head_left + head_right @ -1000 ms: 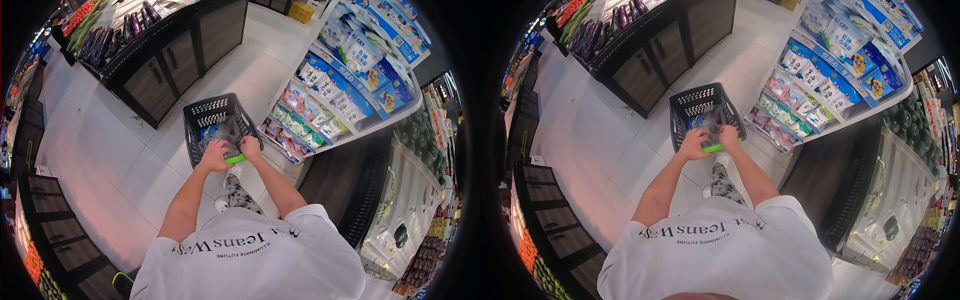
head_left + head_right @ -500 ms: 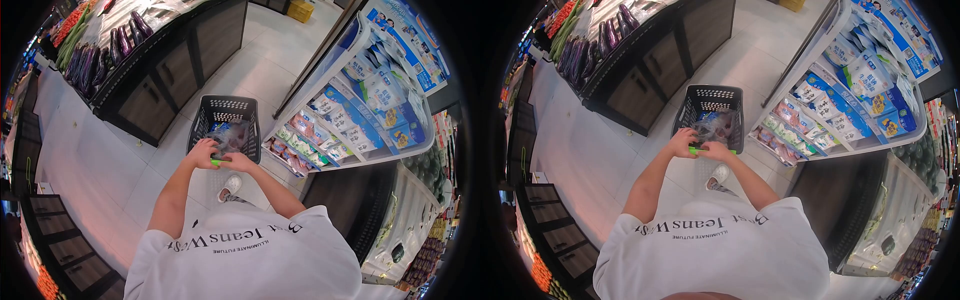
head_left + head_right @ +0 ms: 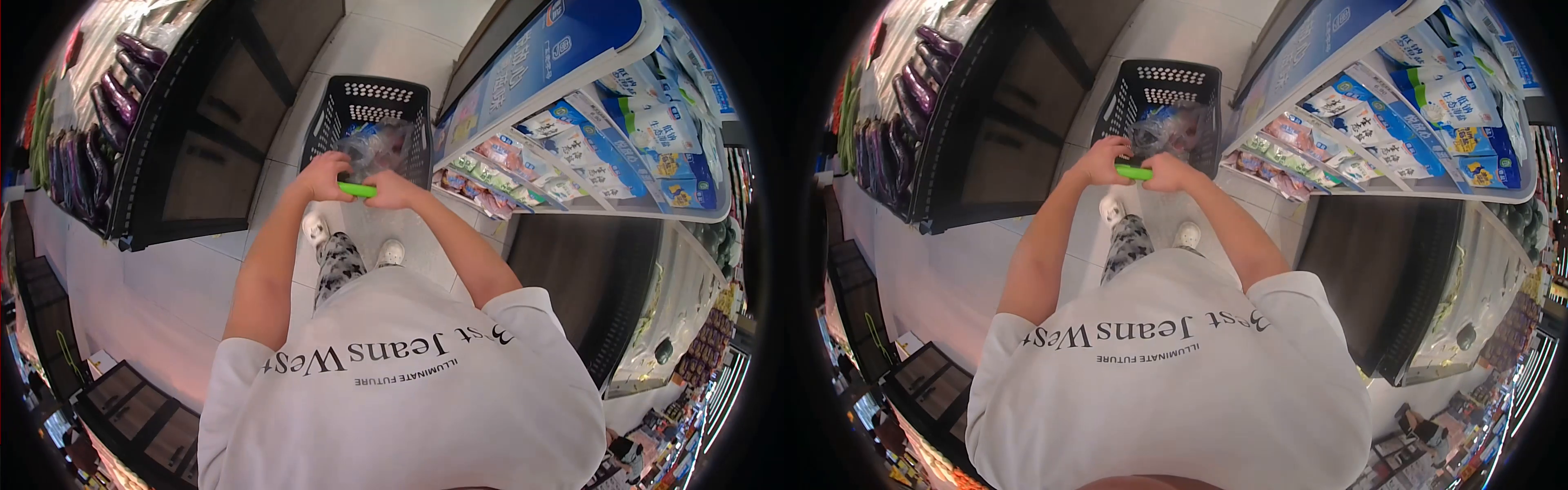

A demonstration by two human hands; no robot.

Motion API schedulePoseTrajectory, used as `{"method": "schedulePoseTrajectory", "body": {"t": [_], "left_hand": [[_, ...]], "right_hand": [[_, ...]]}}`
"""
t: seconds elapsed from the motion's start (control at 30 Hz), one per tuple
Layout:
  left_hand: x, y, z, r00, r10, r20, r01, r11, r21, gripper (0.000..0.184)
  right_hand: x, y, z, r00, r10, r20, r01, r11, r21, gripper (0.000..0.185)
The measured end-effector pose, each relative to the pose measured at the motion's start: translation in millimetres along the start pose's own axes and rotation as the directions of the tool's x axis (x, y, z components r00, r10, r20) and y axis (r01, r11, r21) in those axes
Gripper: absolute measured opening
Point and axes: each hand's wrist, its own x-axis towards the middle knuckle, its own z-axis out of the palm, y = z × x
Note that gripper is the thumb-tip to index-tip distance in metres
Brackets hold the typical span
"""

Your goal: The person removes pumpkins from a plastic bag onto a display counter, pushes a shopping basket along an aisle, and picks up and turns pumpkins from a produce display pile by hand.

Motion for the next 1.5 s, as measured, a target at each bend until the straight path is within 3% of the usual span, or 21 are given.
{"method": "schedulePoseTrajectory", "body": {"t": [0.13,0.23,0.33,0.53,0.97,1.2,1.5], "left_hand": [[41,-16,-25,0.999,-0.002,0.040,0.005,0.999,-0.054,0.057],[72,-37,-29,0.999,0.032,0.002,-0.032,0.997,-0.064,0.061],[99,-50,-42,0.996,0.073,0.048,-0.070,0.996,-0.060,0.062],[139,-74,-64,0.987,0.121,0.110,-0.113,0.991,-0.075,0.057],[234,-119,-98,0.982,0.163,0.093,-0.154,0.983,-0.096,0.058],[311,-144,-116,0.980,0.191,0.063,-0.185,0.979,-0.089,0.057],[425,-177,-148,0.980,0.149,0.135,-0.148,0.989,-0.013,0.055]], "right_hand": [[25,-1,-37,0.987,0.153,-0.057,-0.154,0.988,-0.010,0.040],[39,8,-54,0.953,0.224,-0.204,-0.245,0.966,-0.085,0.043],[55,4,-74,0.920,0.327,-0.218,-0.356,0.928,-0.111,0.044],[86,15,-95,0.884,0.390,-0.258,-0.423,0.902,-0.087,0.045],[149,59,-157,0.867,0.417,-0.274,-0.445,0.895,-0.046,0.046],[189,90,-222,0.864,0.406,-0.299,-0.424,0.905,0.003,0.042],[249,136,-318,0.875,0.384,-0.295,-0.403,0.915,-0.006,0.041]]}}
